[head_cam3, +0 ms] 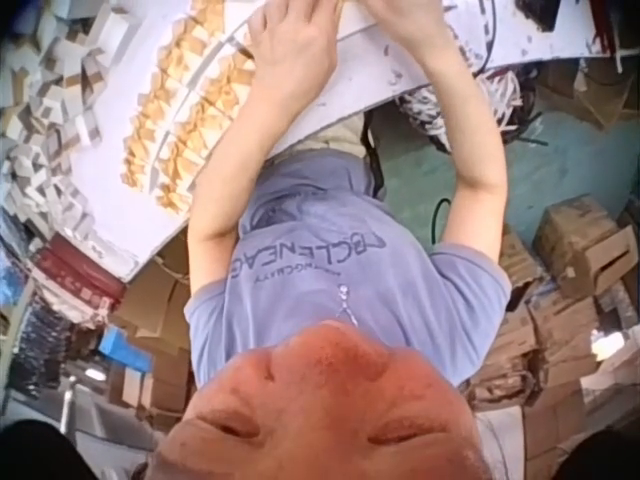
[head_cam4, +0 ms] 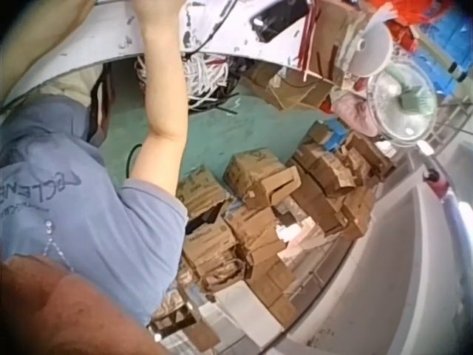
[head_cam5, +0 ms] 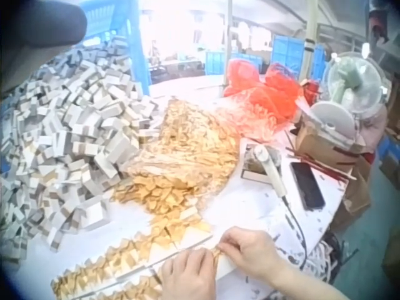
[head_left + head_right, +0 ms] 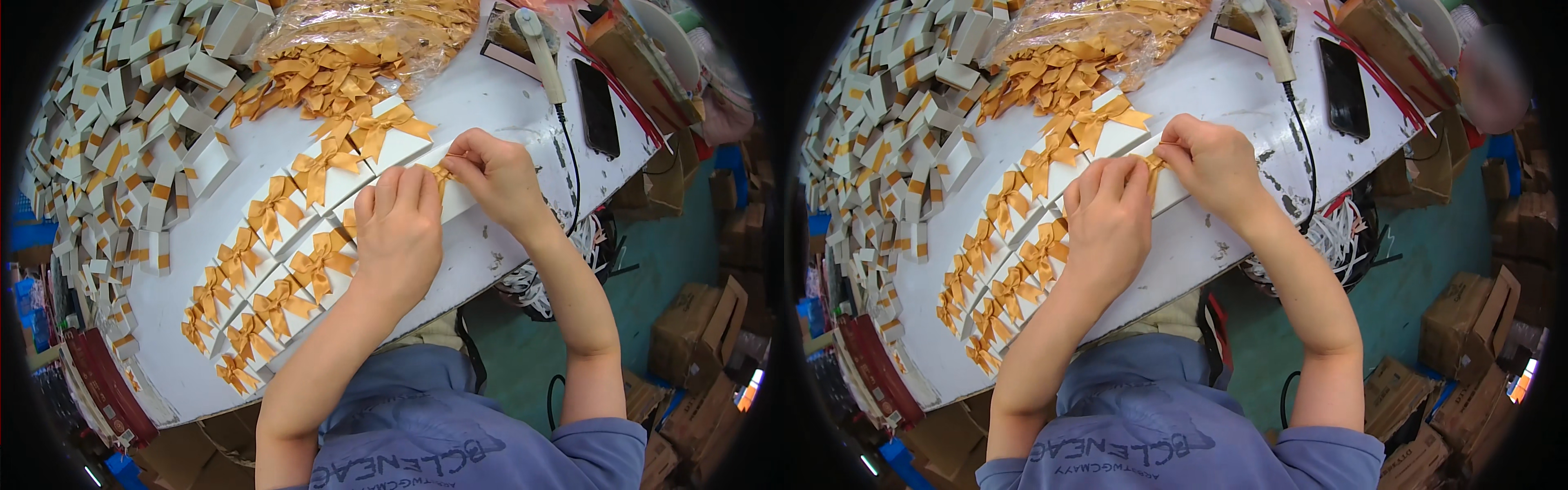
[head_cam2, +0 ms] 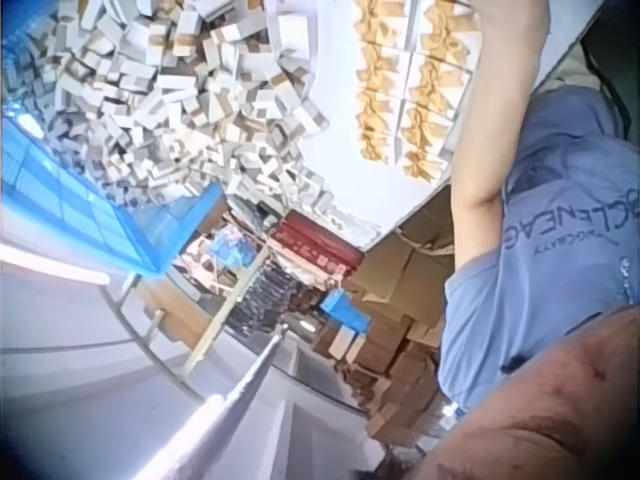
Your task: Assembling small gift boxes and gluing decorative bows onto them using a hot glue gun.
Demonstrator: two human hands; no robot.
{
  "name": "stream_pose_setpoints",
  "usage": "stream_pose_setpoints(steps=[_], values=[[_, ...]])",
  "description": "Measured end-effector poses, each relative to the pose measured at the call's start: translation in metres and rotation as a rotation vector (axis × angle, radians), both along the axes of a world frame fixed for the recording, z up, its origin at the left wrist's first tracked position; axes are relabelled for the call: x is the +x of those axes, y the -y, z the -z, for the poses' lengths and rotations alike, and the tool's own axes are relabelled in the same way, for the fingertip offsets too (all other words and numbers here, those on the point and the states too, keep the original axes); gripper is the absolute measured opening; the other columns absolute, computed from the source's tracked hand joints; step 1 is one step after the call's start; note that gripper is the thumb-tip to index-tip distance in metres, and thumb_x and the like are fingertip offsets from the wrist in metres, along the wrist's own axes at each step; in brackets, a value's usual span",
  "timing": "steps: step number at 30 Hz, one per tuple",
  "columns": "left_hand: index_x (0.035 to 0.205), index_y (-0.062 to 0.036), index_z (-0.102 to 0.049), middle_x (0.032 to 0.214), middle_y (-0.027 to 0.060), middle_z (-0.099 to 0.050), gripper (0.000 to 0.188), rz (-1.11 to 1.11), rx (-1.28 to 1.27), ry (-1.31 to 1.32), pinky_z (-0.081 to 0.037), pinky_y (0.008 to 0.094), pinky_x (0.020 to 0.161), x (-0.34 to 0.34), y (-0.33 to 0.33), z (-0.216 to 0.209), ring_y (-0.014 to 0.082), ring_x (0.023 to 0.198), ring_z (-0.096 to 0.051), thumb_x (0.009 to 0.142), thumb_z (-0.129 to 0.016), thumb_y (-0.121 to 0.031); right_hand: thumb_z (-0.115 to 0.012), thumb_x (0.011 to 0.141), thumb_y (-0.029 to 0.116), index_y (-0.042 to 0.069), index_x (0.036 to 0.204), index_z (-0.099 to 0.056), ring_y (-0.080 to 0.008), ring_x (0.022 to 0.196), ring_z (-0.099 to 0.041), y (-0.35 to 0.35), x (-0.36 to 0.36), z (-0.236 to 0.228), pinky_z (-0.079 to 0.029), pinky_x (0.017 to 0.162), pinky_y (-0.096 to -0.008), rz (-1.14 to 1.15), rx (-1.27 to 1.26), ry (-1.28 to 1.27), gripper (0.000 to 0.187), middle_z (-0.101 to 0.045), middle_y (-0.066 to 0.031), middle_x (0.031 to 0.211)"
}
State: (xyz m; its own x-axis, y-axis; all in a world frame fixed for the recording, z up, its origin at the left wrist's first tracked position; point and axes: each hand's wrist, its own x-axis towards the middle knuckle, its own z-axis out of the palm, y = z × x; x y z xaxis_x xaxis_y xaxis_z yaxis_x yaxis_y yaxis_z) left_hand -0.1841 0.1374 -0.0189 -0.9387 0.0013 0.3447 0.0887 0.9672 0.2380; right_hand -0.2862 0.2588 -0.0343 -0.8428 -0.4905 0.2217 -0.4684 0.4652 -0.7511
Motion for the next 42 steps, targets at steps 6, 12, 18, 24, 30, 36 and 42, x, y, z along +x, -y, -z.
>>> stream_pose_setpoints(steps=[6,12,18,24,30,36,42], values=[[0.110,-0.0042,-0.057,0.107,0.0051,-0.054,0.033,0.014,0.015,0.031,-0.030,0.0381,0.088,0.002,-0.001,0.007,0.0215,0.102,-0.048,0.077,-0.056,-0.009,-0.068,0.073,0.014,0.006,0.089,-0.059,-0.0255,0.072,-0.061,-0.006,0.004,-0.010,-0.045,0.057,-0.0341,0.093,0.193,-0.065,0.020,-0.063,-0.0113,0.080],[0.110,-0.0047,-0.058,0.107,0.0057,-0.054,0.040,0.002,-0.037,0.045,-0.026,0.0385,0.088,0.003,-0.002,0.006,0.0186,0.100,-0.047,0.071,-0.054,-0.011,-0.069,0.069,0.031,0.005,0.120,-0.051,-0.0260,0.120,-0.042,-0.020,0.032,-0.002,-0.032,0.095,-0.0384,-0.288,0.343,-0.473,0.060,-0.046,-0.0123,0.129],[0.113,-0.0018,-0.057,0.114,0.0075,-0.053,0.043,-0.019,-0.074,-0.024,-0.025,0.0388,0.091,0.008,-0.004,0.012,0.0197,0.105,-0.046,0.071,-0.054,-0.014,-0.066,0.068,0.044,0.005,0.127,-0.045,-0.0266,0.127,-0.035,-0.028,0.031,-0.002,-0.024,0.102,-0.0443,-0.317,0.507,-0.495,0.074,-0.040,-0.0116,0.136],[0.111,-0.0007,-0.056,0.112,0.0083,-0.053,0.040,0.048,0.037,-0.050,-0.028,0.0399,0.089,0.006,0.007,0.005,0.0216,0.107,-0.045,0.073,-0.056,-0.013,-0.065,0.074,0.035,0.004,0.126,-0.046,-0.0282,0.123,-0.039,-0.029,0.025,-0.013,-0.028,0.099,-0.0430,-0.364,0.469,-0.469,0.064,-0.044,-0.0137,0.132],[0.105,-0.0031,-0.055,0.102,0.0076,-0.054,0.035,-0.035,-0.019,-0.089,-0.032,0.0383,0.084,-0.026,0.049,-0.010,0.0233,0.104,-0.045,0.075,-0.063,-0.020,-0.059,0.078,0.006,-0.001,0.112,-0.055,-0.0255,0.093,-0.057,0.016,-0.020,-0.030,-0.045,0.080,-0.0315,-0.155,-0.016,-0.122,0.034,-0.057,-0.0156,0.104],[0.114,-0.0022,-0.050,0.103,0.0084,-0.052,0.044,-0.052,-0.075,0.207,-0.030,0.0401,0.090,-0.035,0.040,-0.008,0.0241,0.104,-0.044,0.079,-0.062,-0.025,-0.062,0.075,0.007,0.000,0.090,-0.060,-0.0184,0.071,-0.061,0.052,-0.051,-0.016,-0.048,0.064,-0.0289,-0.157,0.205,-0.027,0.016,-0.061,-0.0100,0.075],[0.107,0.0020,-0.051,0.100,0.0096,-0.052,0.040,-0.122,-0.124,0.096,-0.030,0.0403,0.090,-0.035,0.026,0.000,0.0237,0.100,-0.044,0.079,-0.061,-0.025,-0.062,0.073,0.007,0.002,0.079,-0.057,-0.0221,0.065,-0.059,0.062,-0.057,-0.020,-0.046,0.060,-0.0322,-0.192,0.297,-0.047,0.009,-0.060,-0.0097,0.070]])
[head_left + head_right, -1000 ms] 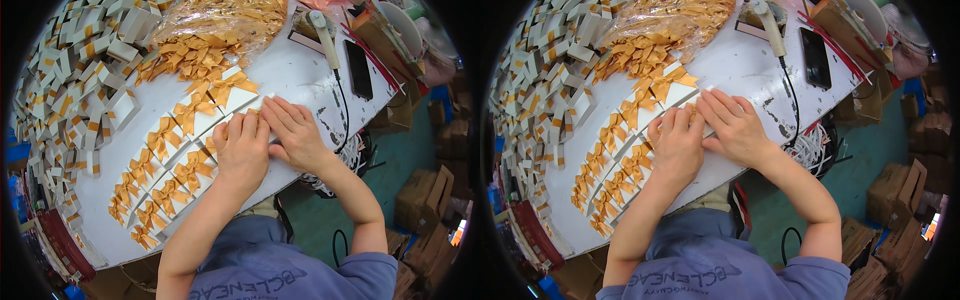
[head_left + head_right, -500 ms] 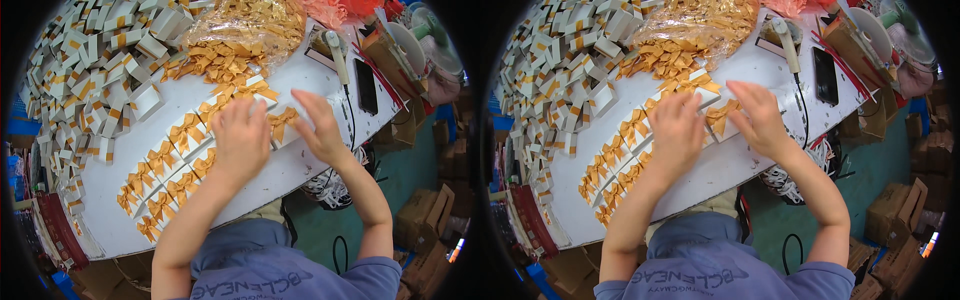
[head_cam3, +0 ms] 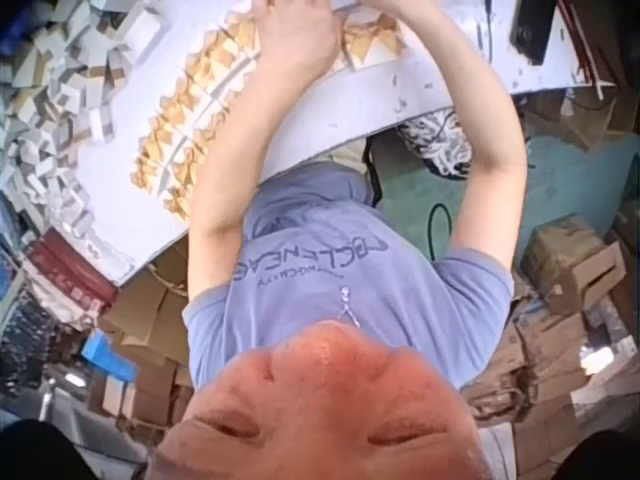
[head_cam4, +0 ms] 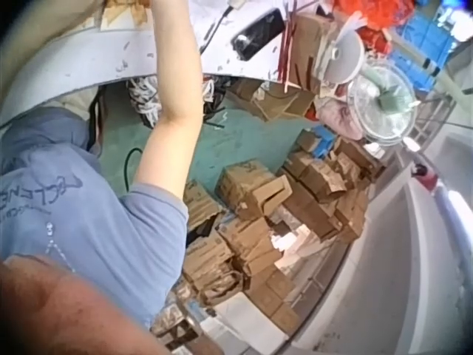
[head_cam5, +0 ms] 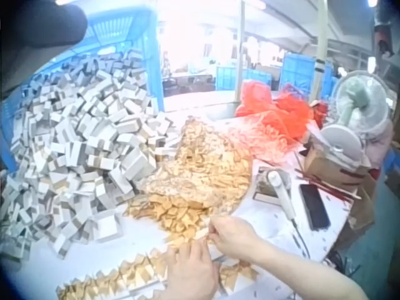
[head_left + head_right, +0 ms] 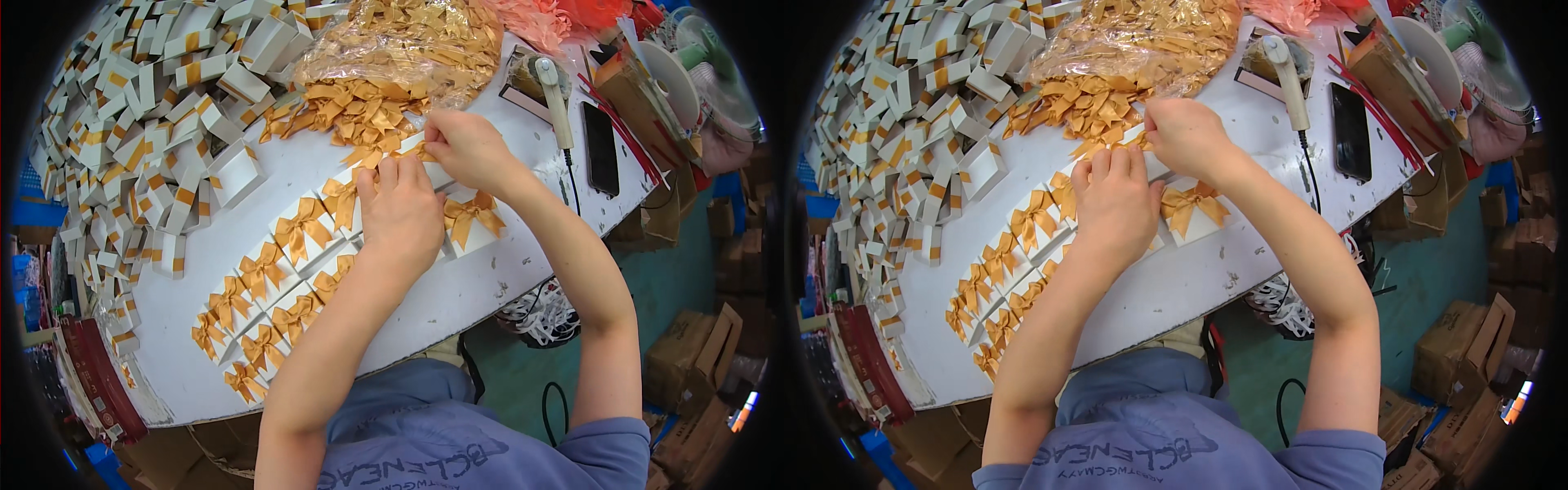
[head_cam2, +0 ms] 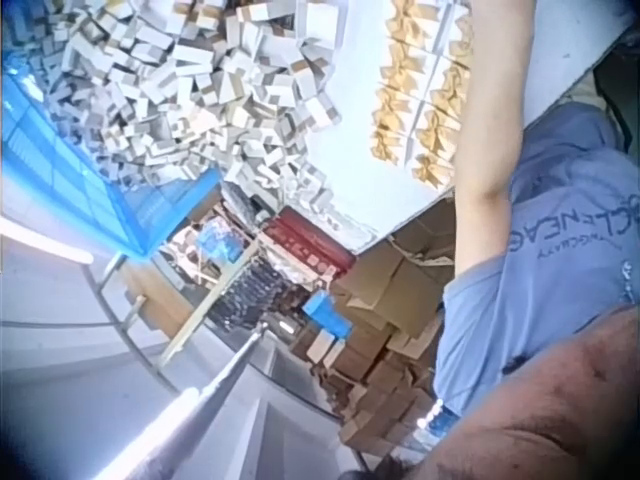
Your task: Assembling small gift boxes and gluing decorative bows onto them using a hot glue gun.
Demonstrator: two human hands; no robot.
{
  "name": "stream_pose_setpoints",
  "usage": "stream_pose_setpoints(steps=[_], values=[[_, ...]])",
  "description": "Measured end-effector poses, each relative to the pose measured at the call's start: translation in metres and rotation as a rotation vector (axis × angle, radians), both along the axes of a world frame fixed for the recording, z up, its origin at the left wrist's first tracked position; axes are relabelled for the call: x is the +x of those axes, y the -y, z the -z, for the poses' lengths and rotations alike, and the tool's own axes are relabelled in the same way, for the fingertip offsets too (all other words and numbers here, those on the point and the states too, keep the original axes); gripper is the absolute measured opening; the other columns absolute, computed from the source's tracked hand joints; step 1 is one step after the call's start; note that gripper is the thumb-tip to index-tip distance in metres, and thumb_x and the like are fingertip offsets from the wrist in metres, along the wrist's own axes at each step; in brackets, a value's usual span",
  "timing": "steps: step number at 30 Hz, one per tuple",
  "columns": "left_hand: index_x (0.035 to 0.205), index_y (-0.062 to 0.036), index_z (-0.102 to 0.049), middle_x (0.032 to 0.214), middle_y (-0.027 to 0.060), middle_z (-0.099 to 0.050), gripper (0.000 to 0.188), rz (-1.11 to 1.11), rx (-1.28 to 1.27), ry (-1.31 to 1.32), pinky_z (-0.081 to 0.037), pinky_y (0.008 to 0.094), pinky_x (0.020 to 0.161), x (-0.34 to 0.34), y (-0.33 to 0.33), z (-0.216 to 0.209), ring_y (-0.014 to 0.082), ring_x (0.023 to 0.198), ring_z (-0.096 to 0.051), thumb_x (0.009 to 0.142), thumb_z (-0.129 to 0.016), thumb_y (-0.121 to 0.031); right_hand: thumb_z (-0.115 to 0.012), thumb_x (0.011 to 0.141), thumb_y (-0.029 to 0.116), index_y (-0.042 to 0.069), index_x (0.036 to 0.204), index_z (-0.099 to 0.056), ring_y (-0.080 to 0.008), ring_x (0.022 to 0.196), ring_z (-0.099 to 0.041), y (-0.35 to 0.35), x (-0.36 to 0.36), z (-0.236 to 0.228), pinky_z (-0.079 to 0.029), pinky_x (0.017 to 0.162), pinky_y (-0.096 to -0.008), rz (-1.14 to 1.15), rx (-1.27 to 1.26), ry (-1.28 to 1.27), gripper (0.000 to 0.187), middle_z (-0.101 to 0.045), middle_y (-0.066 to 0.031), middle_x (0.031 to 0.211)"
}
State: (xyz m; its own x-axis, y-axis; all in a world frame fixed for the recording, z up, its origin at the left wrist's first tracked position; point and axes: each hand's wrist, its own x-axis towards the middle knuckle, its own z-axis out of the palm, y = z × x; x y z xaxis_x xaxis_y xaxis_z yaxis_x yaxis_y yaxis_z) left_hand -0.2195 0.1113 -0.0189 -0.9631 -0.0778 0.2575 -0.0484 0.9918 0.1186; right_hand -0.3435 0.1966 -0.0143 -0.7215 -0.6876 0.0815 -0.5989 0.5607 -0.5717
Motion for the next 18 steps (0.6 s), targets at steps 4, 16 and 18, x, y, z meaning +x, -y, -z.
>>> stream_pose_setpoints(steps=[4,16,18], values=[[0.106,0.0027,-0.052,0.099,0.0098,-0.051,0.038,0.000,-0.006,-0.009,-0.029,0.0406,0.089,-0.003,-0.001,0.001,0.0241,0.099,-0.044,0.079,-0.061,-0.023,-0.061,0.073,0.006,0.003,0.080,-0.056,-0.0253,0.066,-0.059,0.000,-0.001,0.001,-0.046,0.060,-0.0346,0.024,-0.009,0.003,0.010,-0.059,-0.0118,0.072],[0.105,0.0047,-0.055,0.103,0.0099,-0.048,0.038,-0.005,0.166,-0.023,-0.024,0.0418,0.090,0.000,0.002,0.007,0.0252,0.104,-0.040,0.072,-0.055,-0.015,-0.036,0.091,0.045,0.007,0.141,-0.022,-0.0282,0.136,-0.017,-0.035,0.028,0.013,-0.016,0.107,-0.0498,-0.363,0.268,-0.227,0.064,-0.018,-0.0119,0.148],[0.108,0.0055,-0.053,0.105,0.0108,-0.049,0.041,-0.020,0.272,-0.078,-0.026,0.0412,0.090,0.006,0.005,0.008,0.0251,0.107,-0.040,0.072,-0.054,-0.015,-0.037,0.090,0.046,0.007,0.140,-0.023,-0.0284,0.136,-0.019,-0.033,0.030,0.012,-0.017,0.107,-0.0493,-0.381,0.273,-0.296,0.065,-0.019,-0.0121,0.147]])
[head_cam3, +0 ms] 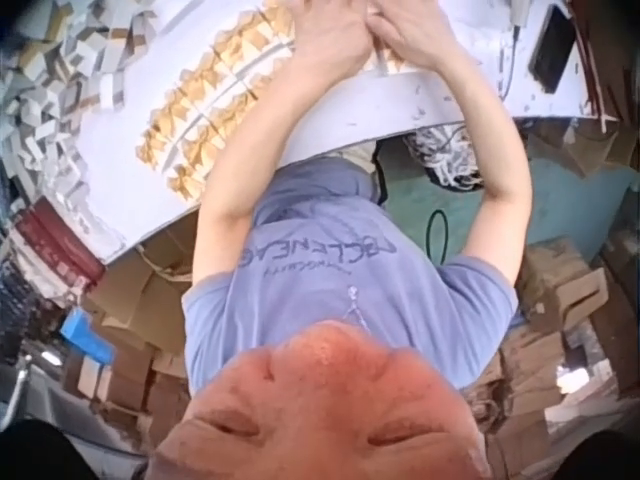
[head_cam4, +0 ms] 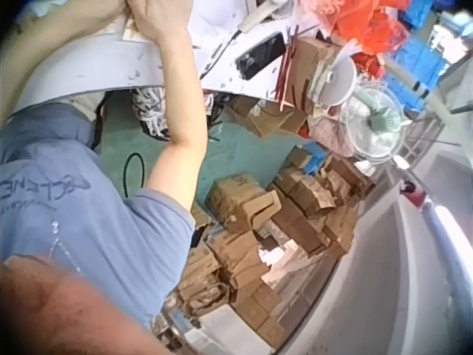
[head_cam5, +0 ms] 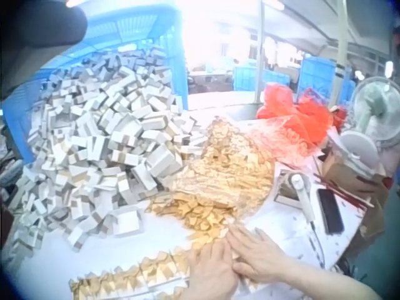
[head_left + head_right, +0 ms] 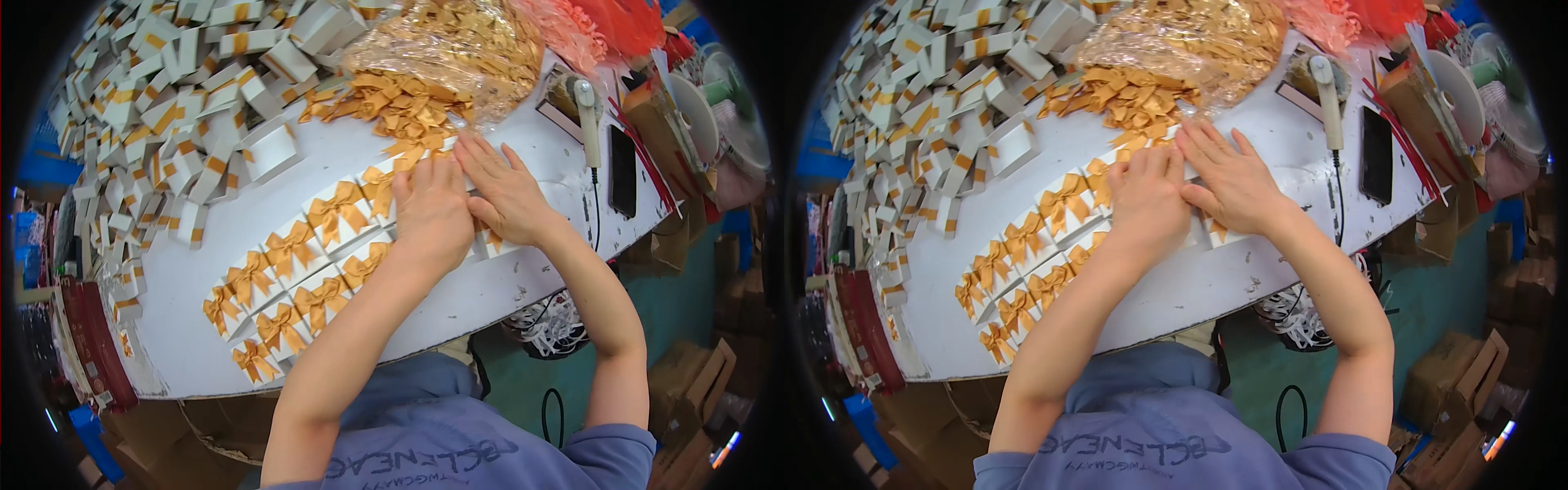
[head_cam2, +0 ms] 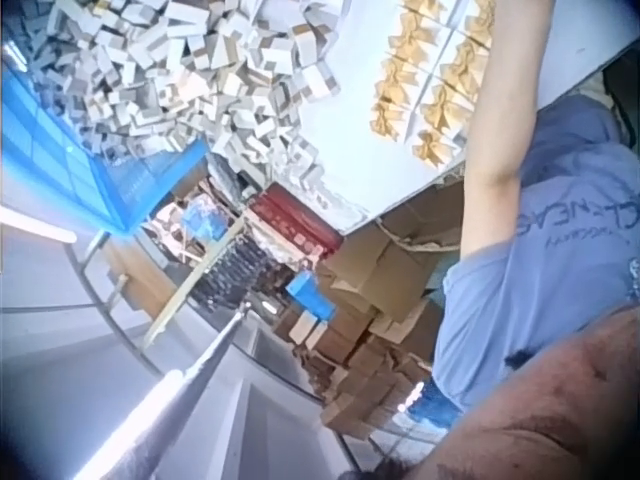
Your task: Assembling small gift boxes and gluing decorative bows onto them using a hot glue gun.
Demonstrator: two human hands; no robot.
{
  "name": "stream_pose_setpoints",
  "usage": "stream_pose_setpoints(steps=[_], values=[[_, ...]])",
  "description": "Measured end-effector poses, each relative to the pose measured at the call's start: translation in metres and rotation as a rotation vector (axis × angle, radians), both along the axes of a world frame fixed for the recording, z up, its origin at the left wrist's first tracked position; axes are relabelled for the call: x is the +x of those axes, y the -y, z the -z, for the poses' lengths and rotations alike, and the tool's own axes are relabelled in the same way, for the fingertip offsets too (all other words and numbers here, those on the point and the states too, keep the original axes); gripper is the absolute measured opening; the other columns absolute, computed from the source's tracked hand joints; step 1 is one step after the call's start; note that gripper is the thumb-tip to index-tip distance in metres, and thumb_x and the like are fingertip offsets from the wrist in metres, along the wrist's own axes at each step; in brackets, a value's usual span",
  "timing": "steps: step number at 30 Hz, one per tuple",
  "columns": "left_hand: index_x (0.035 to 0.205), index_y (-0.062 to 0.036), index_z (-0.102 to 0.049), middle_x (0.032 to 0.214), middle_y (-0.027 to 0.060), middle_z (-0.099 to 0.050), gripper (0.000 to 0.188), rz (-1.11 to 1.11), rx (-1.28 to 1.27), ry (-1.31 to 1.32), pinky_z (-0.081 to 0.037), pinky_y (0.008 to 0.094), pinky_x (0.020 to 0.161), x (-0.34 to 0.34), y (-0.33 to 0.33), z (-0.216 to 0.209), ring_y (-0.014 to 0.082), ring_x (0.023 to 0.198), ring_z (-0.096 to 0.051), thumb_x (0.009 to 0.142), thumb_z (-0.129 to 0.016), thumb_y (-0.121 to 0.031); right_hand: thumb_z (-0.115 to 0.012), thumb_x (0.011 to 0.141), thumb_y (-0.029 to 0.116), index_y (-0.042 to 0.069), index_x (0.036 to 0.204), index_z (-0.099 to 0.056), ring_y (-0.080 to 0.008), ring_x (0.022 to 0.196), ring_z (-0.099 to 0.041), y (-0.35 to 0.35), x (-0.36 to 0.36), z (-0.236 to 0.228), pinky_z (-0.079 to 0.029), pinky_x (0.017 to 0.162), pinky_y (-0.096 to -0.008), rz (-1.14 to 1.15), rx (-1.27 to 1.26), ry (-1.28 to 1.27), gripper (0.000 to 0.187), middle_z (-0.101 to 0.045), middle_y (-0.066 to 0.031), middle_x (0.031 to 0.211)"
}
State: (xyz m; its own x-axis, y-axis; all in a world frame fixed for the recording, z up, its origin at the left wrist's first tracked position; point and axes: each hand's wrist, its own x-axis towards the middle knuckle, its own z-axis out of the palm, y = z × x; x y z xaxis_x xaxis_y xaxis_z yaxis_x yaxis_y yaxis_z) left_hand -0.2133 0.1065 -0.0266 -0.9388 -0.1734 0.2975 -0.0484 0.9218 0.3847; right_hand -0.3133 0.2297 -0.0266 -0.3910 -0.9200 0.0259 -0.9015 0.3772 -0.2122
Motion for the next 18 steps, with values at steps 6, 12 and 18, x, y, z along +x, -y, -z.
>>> stream_pose_setpoints(steps=[6,12,18], values=[[0.115,0.0055,-0.048,0.114,0.0163,-0.048,0.049,0.099,-0.042,-0.038,-0.029,0.0411,0.091,0.053,0.000,-0.029,0.0271,0.111,-0.042,0.073,-0.060,-0.017,-0.041,0.088,0.048,0.007,0.141,-0.023,-0.0287,0.136,-0.018,-0.003,0.002,-0.003,-0.018,0.107,-0.0496,0.013,0.030,-0.063,0.069,-0.020,-0.0131,0.147],[0.126,0.0035,-0.041,0.129,0.0217,-0.042,0.059,-0.096,0.033,0.010,-0.028,0.0464,0.097,0.135,0.073,-0.039,0.0360,0.120,-0.039,0.077,-0.063,-0.021,-0.062,0.079,0.035,0.002,0.135,-0.034,-0.0332,0.131,-0.027,0.025,0.023,-0.071,-0.021,0.106,-0.0447,0.011,-0.417,-0.039,0.071,-0.031,-0.0201,0.140],[0.131,0.0042,-0.036,0.136,0.0244,-0.034,0.064,-0.097,-0.160,0.058,-0.021,0.0488,0.104,0.102,0.081,-0.003,0.0370,0.128,-0.031,0.083,-0.056,-0.034,-0.058,0.081,0.036,0.001,0.137,-0.029,-0.0343,0.132,-0.025,0.072,0.061,-0.001,-0.019,0.107,-0.0468,-0.136,-0.114,-0.044,0.073,-0.026,-0.0205,0.143]])
